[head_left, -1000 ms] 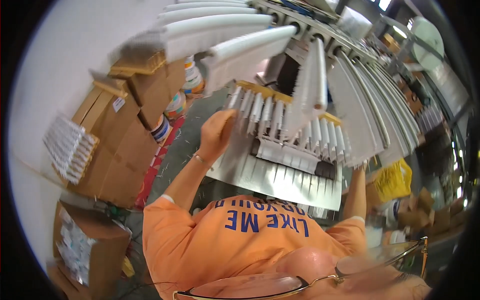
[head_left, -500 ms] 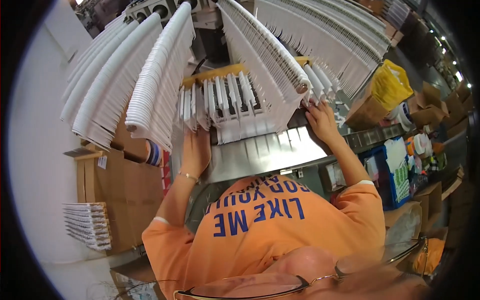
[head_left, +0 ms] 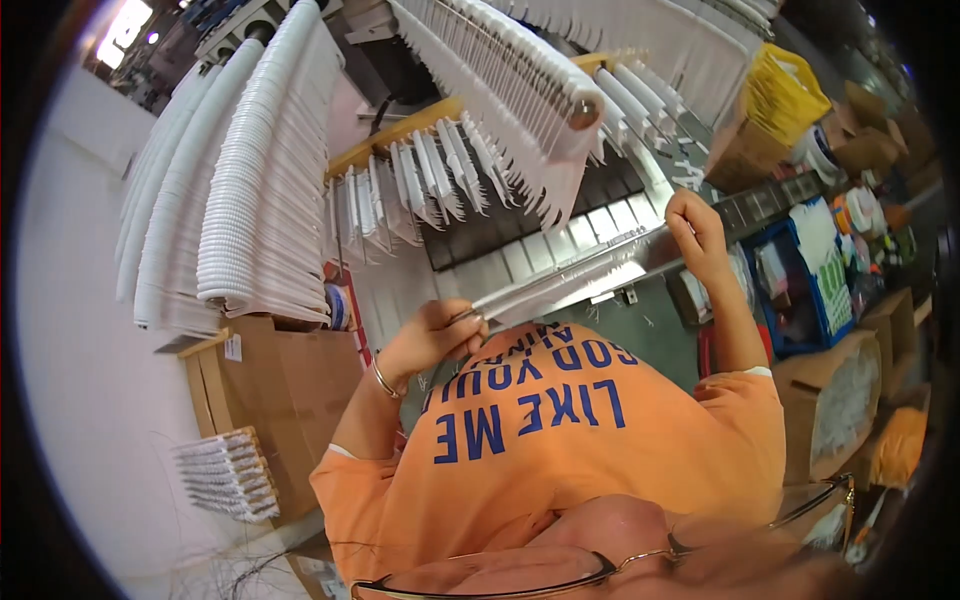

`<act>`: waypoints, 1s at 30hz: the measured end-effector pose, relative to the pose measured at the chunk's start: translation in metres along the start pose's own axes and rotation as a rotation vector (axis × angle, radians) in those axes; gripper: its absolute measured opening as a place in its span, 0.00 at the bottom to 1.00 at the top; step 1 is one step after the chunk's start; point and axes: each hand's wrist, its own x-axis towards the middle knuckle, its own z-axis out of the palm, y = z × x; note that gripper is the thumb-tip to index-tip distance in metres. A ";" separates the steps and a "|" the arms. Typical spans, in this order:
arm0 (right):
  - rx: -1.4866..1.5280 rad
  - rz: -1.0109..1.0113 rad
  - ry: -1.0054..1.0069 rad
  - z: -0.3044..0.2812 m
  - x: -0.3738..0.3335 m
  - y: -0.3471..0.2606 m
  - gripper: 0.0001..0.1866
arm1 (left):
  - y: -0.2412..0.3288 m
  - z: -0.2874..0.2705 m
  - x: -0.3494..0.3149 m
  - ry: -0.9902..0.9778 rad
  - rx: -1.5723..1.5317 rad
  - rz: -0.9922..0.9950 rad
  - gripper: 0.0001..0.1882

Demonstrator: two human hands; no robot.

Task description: Removing manufactured components from a rotating machine and organizing them into a storage rack.

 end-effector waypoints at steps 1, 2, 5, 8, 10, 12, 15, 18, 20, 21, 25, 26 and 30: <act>0.021 0.007 0.040 -0.002 -0.001 -0.002 0.07 | 0.006 0.001 0.005 -0.077 0.046 0.003 0.12; 0.018 0.054 0.026 -0.007 0.000 -0.010 0.07 | 0.011 0.001 0.010 -0.113 0.060 -0.002 0.12; 0.013 0.106 0.012 -0.022 0.001 -0.025 0.05 | 0.027 0.001 0.027 -0.380 -0.189 -0.007 0.15; -0.132 0.132 0.427 -0.043 -0.003 -0.037 0.04 | 0.041 0.007 0.048 -0.517 -0.147 -0.011 0.17; -0.006 0.170 0.920 -0.047 -0.016 -0.044 0.06 | 0.051 0.021 0.062 -0.502 -0.171 -0.013 0.16; -0.132 0.003 1.065 -0.025 -0.049 -0.043 0.02 | 0.056 0.039 0.087 -0.609 -0.278 -0.033 0.15; 0.036 -0.025 0.887 0.059 -0.098 -0.061 0.05 | 0.072 0.073 0.105 -0.589 -0.006 0.061 0.15; 0.344 0.094 0.830 0.136 -0.105 -0.084 0.13 | 0.054 0.101 0.117 -0.607 -0.237 0.041 0.16; 0.277 -0.032 0.795 0.157 -0.097 -0.081 0.17 | 0.062 0.108 0.111 -0.709 -0.178 -0.114 0.16; 0.147 0.047 0.893 0.164 -0.098 -0.079 0.16 | 0.043 0.117 0.119 -0.689 -0.223 -0.039 0.16; 0.096 0.140 1.112 0.165 -0.099 -0.080 0.09 | 0.022 0.133 0.119 -0.744 -0.281 0.110 0.16; 0.154 0.153 1.138 0.163 -0.104 -0.079 0.07 | 0.018 0.133 0.119 -0.748 -0.285 0.116 0.16; 0.303 0.150 1.113 0.143 -0.125 -0.089 0.05 | 0.006 0.107 0.107 -0.847 0.063 0.375 0.16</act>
